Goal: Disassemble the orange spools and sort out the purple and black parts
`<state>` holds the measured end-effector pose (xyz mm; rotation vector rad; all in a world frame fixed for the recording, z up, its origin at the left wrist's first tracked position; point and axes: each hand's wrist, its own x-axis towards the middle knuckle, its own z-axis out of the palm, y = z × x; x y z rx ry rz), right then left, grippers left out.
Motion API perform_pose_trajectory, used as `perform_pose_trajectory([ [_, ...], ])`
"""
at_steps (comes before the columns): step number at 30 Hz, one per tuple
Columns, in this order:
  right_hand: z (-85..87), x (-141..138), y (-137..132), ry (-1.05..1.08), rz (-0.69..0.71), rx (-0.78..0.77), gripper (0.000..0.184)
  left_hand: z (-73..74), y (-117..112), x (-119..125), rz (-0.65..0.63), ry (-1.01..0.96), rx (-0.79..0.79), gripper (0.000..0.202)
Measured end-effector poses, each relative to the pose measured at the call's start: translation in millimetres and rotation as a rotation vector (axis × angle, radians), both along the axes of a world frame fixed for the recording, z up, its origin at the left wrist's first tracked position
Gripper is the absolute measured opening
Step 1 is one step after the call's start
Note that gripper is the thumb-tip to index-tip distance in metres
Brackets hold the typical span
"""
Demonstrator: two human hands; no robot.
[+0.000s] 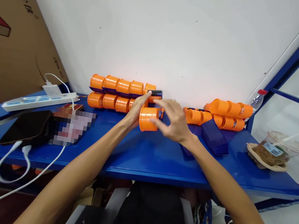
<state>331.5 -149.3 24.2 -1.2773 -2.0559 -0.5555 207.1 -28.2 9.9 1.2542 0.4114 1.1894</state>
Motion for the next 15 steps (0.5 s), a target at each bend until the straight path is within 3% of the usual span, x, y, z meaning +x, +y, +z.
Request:
perform_pose_trajectory([
  [3,1.8,26,14,0.268,-0.13,0.023,0.032,1.6,-5,2,-0.128,-0.005,-0.035,0.044],
  [5,-2.2,38,23,0.362,-0.205,-0.019,0.031,1.9,-7,3,-0.12,0.025,-0.037,0.044],
  [11,-18.8,40,37,0.375,-0.243,-0.194,0.03,-3.3,-10,7,0.007,0.039,0.015,0.04],
  [15,-18.6,34,39,0.357,-0.313,-0.271,0.031,-9.3,-10,11,0.134,0.087,0.152,0.04],
])
